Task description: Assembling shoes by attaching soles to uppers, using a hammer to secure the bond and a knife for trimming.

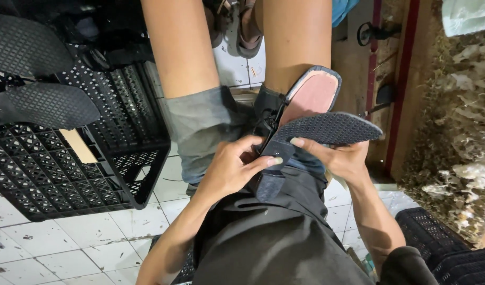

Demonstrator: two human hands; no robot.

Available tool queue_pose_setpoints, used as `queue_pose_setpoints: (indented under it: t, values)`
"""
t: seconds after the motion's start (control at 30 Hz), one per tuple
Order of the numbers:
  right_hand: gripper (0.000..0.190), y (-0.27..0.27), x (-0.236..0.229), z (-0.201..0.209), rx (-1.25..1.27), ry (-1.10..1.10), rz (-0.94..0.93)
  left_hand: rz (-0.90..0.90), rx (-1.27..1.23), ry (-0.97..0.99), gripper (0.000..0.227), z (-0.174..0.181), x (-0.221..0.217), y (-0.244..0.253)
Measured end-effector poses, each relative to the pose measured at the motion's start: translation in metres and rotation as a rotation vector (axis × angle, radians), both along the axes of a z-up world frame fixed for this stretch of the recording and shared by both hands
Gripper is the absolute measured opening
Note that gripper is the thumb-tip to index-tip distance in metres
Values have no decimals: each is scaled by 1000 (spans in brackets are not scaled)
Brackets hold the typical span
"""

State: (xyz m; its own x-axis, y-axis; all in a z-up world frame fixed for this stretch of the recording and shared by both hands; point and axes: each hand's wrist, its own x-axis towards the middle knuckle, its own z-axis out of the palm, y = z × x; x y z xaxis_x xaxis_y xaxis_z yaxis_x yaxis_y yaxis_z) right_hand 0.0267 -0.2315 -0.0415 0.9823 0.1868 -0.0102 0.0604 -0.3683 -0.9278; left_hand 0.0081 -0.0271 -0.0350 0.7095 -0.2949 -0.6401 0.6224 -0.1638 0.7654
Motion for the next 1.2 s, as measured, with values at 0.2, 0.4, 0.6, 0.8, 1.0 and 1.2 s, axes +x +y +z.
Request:
queue_pose_setpoints:
  t: [0.2,0.4,0.6,0.8,1.0,1.2]
  values:
    - [17,6,3,3,20,35,-13,27,-14,-1,29,0,1,-1]
    - [14,10,7,6,21,36,-25,60,-37,-19,25,-2,1,-3]
    - [13,8,5,7,31,100,-34,34,-35,-98,20,-10,0,-4]
    - [12,3,4,6,37,151,-54,27,-45,-164,24,-17,2,-8]
    - [9,1,11,6,87,178,-61,29,-5,-260,28,-3,22,-14]
    - [13,-12,9,3,49,68,-107,137,-62,-327,21,-8,13,-21]
